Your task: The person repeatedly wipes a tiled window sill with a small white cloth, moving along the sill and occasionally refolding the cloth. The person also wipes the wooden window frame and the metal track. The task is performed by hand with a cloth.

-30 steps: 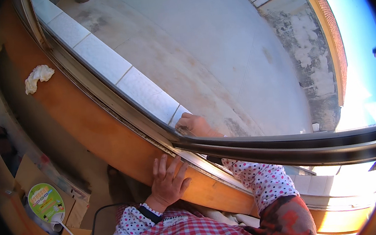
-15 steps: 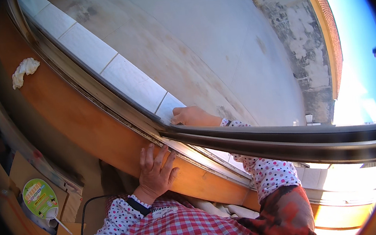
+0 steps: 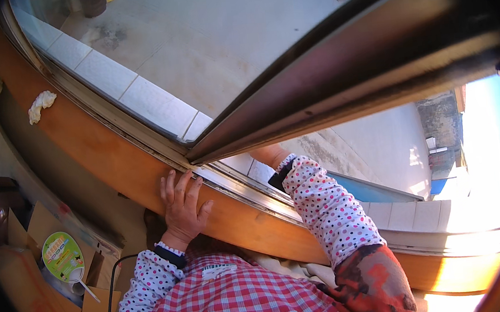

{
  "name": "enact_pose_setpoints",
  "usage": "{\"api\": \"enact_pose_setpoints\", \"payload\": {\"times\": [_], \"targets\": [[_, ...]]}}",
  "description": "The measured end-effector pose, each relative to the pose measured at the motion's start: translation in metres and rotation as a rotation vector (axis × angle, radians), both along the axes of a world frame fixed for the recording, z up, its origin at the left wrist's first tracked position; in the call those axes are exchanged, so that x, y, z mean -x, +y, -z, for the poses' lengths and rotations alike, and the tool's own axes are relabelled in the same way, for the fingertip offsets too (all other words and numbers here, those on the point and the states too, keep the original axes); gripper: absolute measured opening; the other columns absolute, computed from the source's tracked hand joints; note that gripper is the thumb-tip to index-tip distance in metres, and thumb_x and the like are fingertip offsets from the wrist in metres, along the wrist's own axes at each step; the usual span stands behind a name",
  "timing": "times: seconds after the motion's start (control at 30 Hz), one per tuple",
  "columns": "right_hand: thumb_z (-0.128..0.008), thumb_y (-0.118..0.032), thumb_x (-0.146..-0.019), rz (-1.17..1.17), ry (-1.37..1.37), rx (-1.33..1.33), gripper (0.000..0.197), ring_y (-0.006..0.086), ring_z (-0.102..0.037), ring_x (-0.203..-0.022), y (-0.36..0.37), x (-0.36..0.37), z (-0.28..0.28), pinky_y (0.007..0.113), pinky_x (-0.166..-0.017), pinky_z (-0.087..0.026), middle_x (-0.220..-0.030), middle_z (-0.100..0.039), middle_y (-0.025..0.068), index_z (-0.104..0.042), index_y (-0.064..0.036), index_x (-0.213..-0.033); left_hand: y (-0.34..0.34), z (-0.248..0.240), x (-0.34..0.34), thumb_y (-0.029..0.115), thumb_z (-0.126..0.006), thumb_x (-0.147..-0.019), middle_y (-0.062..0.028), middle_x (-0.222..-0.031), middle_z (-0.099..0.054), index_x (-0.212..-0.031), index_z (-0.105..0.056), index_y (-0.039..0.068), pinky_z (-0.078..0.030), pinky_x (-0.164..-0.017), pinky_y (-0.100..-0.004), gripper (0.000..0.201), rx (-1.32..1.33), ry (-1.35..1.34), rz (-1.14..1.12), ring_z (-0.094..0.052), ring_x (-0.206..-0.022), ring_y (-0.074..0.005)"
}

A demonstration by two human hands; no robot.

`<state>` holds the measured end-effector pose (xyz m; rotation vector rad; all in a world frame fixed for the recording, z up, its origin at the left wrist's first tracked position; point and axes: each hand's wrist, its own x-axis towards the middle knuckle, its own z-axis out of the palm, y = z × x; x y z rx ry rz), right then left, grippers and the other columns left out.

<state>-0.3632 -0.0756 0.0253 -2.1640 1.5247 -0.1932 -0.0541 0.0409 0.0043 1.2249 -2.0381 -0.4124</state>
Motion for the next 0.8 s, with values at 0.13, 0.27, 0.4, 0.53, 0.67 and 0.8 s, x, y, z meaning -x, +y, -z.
{"api": "enact_pose_setpoints", "payload": {"times": [0.13, 0.27, 0.4, 0.53, 0.67, 0.8], "targets": [[-0.069, -0.01, -0.083, 0.091, 0.001, 0.016, 0.013, 0.0343, -0.068, -0.089, 0.059, 0.073, -0.004, 0.044, -0.077, -0.056, -0.094, -0.066, 0.008, -0.076, -0.016, -0.091, 0.0, -0.004, 0.004, 0.04, -0.066, -0.095, -0.0166, -0.153, -0.047, -0.14, -0.058, 0.009, -0.022, -0.122, -0.0677, 0.055, 0.013, -0.042, -0.011, -0.033, -0.147, -0.0458], [-0.067, -0.01, -0.085, 0.162, -0.06, 0.043, 0.014, 0.035, -0.069, -0.088, 0.049, 0.074, -0.007, 0.044, -0.076, -0.056, -0.094, -0.069, 0.0102, -0.077, -0.0153, -0.095, 0.0, -0.004, 0.006, 0.036, -0.067, -0.093, -0.0168, -0.154, -0.046, -0.141, -0.056, 0.007, -0.02, -0.122, -0.0677, 0.057, 0.012, -0.082, 0.009, -0.033, -0.147, -0.0463], [-0.069, -0.008, -0.086, 0.035, -0.179, 0.239, 0.014, 0.0353, -0.069, -0.09, 0.018, 0.005, 0.014, 0.044, -0.077, -0.057, -0.097, -0.07, 0.0102, -0.074, -0.0128, -0.097, 0.0, -0.002, 0.006, 0.039, -0.068, -0.093, -0.0166, -0.154, -0.047, -0.142, -0.056, 0.008, -0.021, -0.122, -0.0674, 0.059, 0.011, -0.131, 0.008, -0.033, -0.146, -0.0467], [-0.07, -0.007, -0.085, 0.112, -0.115, 0.217, 0.011, 0.0336, -0.069, -0.09, 0.056, 0.006, 0.022, 0.043, -0.076, -0.057, -0.096, -0.067, 0.0076, -0.074, -0.0137, -0.093, -0.001, -0.001, 0.008, 0.039, -0.068, -0.094, -0.0165, -0.153, -0.048, -0.142, -0.056, 0.007, -0.02, -0.122, -0.0672, 0.059, 0.005, -0.106, 0.03, -0.034, -0.146, -0.0465], [-0.069, -0.007, -0.085, 0.295, -0.048, 0.119, 0.008, 0.0328, -0.069, -0.089, 0.111, 0.074, -0.002, 0.042, -0.076, -0.056, -0.095, -0.067, 0.0087, -0.074, -0.0124, -0.089, -0.002, -0.001, 0.007, 0.041, -0.066, -0.097, -0.0173, -0.153, -0.048, -0.142, -0.055, 0.006, -0.021, -0.122, -0.0677, 0.058, 0.012, -0.112, 0.047, -0.035, -0.145, -0.0475], [-0.069, -0.01, -0.085, 0.372, -0.156, 0.221, 0.006, 0.0345, -0.069, -0.086, 0.104, 0.043, -0.005, 0.044, -0.074, -0.057, -0.094, -0.066, 0.01, -0.073, -0.0124, -0.089, -0.002, -0.002, 0.006, 0.032, -0.063, -0.095, -0.0176, -0.153, -0.048, -0.144, -0.054, 0.006, -0.019, -0.124, -0.0645, 0.056, 0.016, -0.112, 0.065, -0.035, -0.146, -0.0461]]}}
